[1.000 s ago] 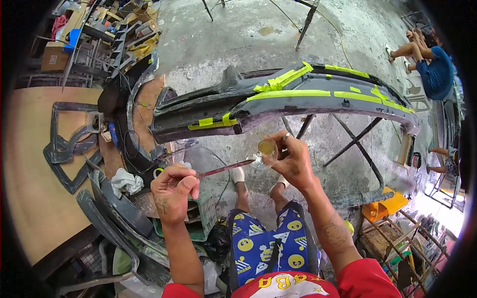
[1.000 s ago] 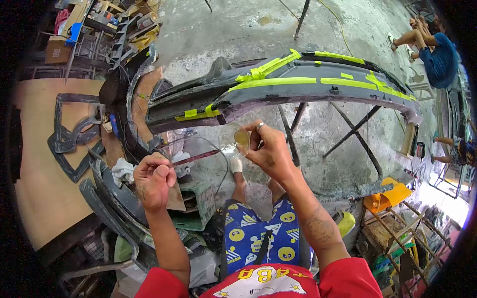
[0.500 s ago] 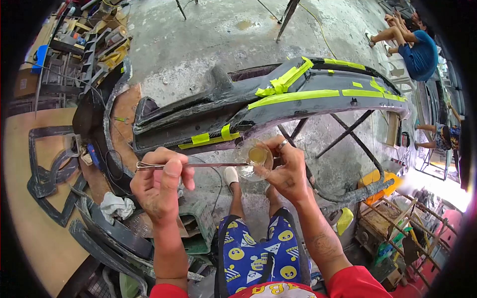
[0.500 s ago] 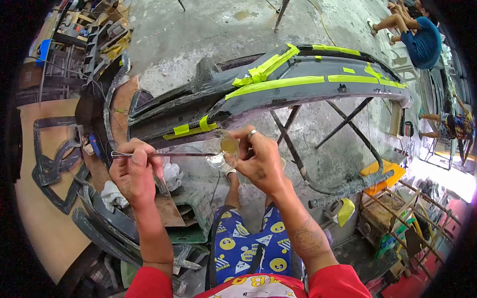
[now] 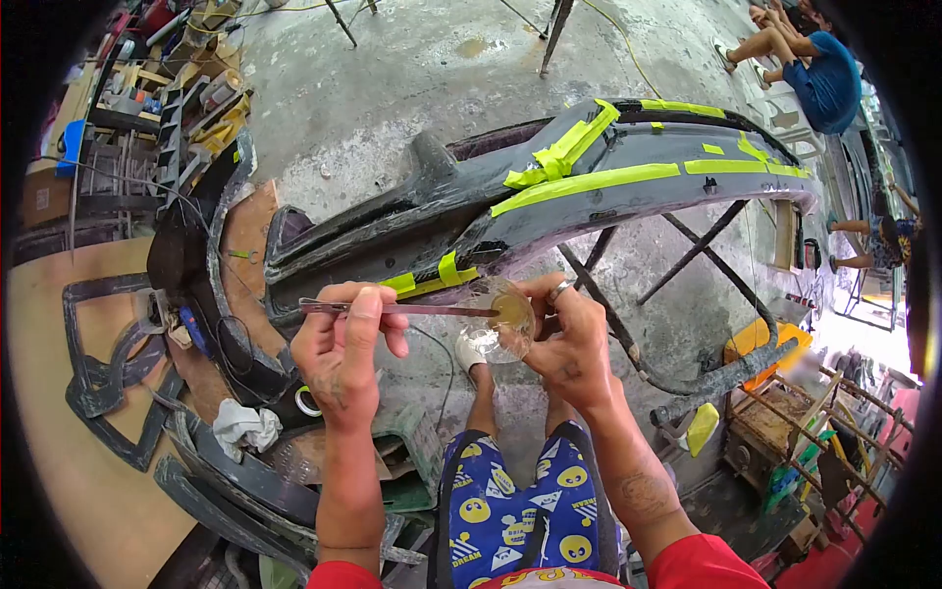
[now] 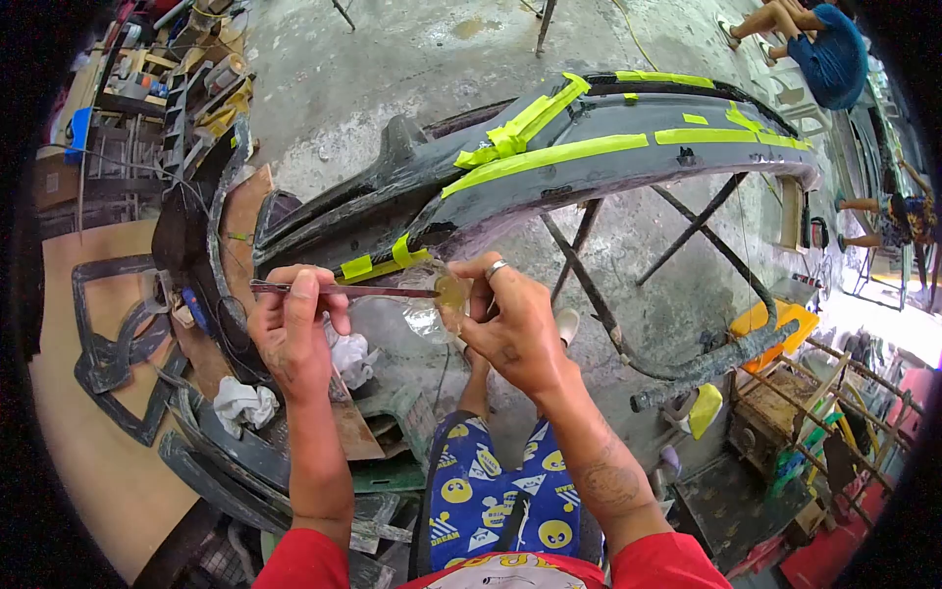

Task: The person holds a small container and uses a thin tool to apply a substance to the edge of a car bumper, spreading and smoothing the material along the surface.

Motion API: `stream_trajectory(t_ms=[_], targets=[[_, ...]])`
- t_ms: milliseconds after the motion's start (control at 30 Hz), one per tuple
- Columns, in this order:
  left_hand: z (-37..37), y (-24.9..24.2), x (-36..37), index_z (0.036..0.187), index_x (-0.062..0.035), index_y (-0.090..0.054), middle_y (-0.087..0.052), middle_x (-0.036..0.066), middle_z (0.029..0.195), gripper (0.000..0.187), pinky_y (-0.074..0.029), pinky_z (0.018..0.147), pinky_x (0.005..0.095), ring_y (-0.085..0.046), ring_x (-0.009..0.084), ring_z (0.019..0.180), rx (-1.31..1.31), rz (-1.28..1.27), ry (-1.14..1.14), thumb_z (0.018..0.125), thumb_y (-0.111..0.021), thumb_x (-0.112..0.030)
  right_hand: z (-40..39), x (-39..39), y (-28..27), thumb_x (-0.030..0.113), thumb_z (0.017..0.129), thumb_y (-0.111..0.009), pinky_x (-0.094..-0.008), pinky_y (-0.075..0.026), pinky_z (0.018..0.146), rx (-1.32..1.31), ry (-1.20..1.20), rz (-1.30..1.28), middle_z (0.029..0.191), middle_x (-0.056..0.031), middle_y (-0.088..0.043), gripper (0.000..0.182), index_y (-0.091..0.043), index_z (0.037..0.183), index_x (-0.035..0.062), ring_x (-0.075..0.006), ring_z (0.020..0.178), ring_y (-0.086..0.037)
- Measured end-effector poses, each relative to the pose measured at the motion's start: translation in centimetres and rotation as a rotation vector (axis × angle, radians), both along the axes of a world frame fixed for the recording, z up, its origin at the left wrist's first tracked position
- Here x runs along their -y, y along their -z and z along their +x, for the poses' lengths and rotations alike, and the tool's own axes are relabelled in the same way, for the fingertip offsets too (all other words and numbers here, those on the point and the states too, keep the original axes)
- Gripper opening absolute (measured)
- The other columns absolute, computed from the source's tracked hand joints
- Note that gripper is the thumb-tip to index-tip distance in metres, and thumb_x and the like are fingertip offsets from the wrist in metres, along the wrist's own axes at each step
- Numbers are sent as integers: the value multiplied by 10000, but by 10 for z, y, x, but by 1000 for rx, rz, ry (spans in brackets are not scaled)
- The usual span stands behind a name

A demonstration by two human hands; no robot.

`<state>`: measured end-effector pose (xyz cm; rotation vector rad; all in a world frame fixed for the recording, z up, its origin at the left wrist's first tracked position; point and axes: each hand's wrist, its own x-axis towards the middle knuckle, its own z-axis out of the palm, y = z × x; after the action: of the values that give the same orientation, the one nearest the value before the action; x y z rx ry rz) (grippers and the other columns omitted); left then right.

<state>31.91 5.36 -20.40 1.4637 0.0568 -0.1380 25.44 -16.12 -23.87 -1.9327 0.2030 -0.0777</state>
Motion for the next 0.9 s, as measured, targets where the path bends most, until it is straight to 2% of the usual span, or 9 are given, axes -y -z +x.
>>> stream_trajectory(t_ms=[233,467,567,667,733,833,900], targets=[[6,20,-4,1025,28,-656,-682,135,789,215,-481,550,266,-593,154,583,-85,-119,-59,1037,-612,-182,0,-4,2,67,772,-840,-287,-459,564,-54,66,50,680,-32,-560,383,-664,1111,32,-127,593,-540],[11,31,-12,1040,28,-652,-684,135,811,226,-481,561,266,-589,148,593,-63,-180,-166,1047,-607,-193,-7,6,15,38,743,-823,-245,-469,594,-113,198,164,735,6,-573,356,-675,1066,19,-72,632,-513],[9,30,-7,1046,5,-661,-680,111,812,211,-458,536,258,-570,136,584,-11,-63,-213,1045,-616,-202,-10,11,20,22,738,-812,-234,-466,598,-105,228,181,747,6,-567,353,-670,1060,12,-62,642,-503],[6,30,-5,1066,20,-659,-685,116,836,225,-473,552,263,-575,138,594,81,53,-165,1050,-610,-198,-14,12,22,12,731,-815,-226,-463,596,-64,245,225,759,12,-581,359,-669,1059,7,-53,652,-505],[3,26,-4,1090,37,-656,-698,131,857,203,-509,630,269,-625,142,650,156,126,-96,1046,-613,-157,-14,13,14,-2,718,-819,-220,-461,597,-141,260,252,767,19,-589,369,-671,1056,6,-46,665,-509],[0,23,-2,1108,47,-655,-695,135,872,177,-518,645,272,-633,142,663,215,181,-45,1041,-609,-111,-19,16,14,-13,707,-823,-210,-461,601,-120,251,214,783,17,-613,382,-673,1058,5,-40,685,-528],[0,22,-1,1097,41,-658,-693,128,877,194,-522,634,272,-628,145,667,253,214,-15,1045,-608,-140,-22,19,17,-16,706,-823,-212,-466,607,-118,236,182,796,10,-628,389,-673,1064,4,-43,693,-541]])
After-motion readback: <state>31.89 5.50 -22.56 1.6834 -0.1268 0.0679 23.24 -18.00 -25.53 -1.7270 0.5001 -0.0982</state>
